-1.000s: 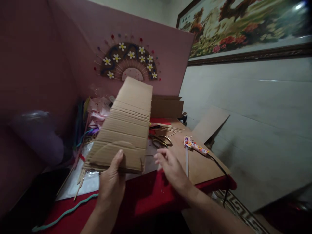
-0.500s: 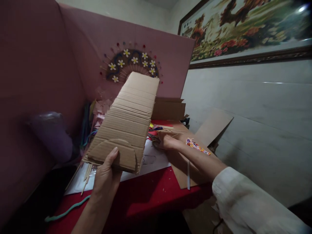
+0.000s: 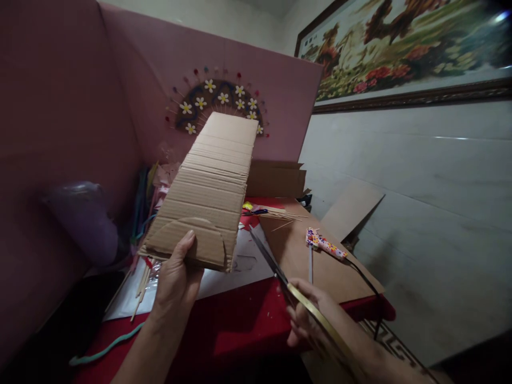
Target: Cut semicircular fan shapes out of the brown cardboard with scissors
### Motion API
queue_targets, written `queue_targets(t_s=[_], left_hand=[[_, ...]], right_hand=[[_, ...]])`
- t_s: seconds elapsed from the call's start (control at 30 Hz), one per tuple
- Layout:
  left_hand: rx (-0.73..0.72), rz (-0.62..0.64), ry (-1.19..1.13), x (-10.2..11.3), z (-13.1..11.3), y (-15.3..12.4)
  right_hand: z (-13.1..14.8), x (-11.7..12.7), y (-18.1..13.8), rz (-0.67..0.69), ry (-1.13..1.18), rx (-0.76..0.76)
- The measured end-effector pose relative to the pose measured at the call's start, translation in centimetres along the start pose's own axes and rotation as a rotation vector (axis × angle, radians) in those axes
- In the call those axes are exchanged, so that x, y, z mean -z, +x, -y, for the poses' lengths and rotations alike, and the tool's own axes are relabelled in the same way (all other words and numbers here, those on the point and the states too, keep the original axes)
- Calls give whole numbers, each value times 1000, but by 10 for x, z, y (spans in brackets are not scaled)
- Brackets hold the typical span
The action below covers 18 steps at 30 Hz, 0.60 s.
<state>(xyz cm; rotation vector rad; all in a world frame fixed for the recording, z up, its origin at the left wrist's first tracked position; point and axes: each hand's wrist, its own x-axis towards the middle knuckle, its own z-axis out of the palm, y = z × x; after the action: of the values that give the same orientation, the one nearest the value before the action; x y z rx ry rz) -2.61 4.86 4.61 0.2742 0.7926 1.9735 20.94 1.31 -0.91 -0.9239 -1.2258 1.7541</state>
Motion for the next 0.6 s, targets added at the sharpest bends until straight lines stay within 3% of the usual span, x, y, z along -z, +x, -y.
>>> queue_targets(t_s=[0.2, 0.37, 0.6], left_hand=[[-25, 23, -75, -8, 0, -3], [-45, -8, -135, -14, 4, -11], [-44, -44, -149, -23, 3, -19]], right_hand=[[-10, -31, -3, -7, -26, 9], [-15, -45, 3, 73, -180, 184], [-21, -57, 6, -35, -292, 179]])
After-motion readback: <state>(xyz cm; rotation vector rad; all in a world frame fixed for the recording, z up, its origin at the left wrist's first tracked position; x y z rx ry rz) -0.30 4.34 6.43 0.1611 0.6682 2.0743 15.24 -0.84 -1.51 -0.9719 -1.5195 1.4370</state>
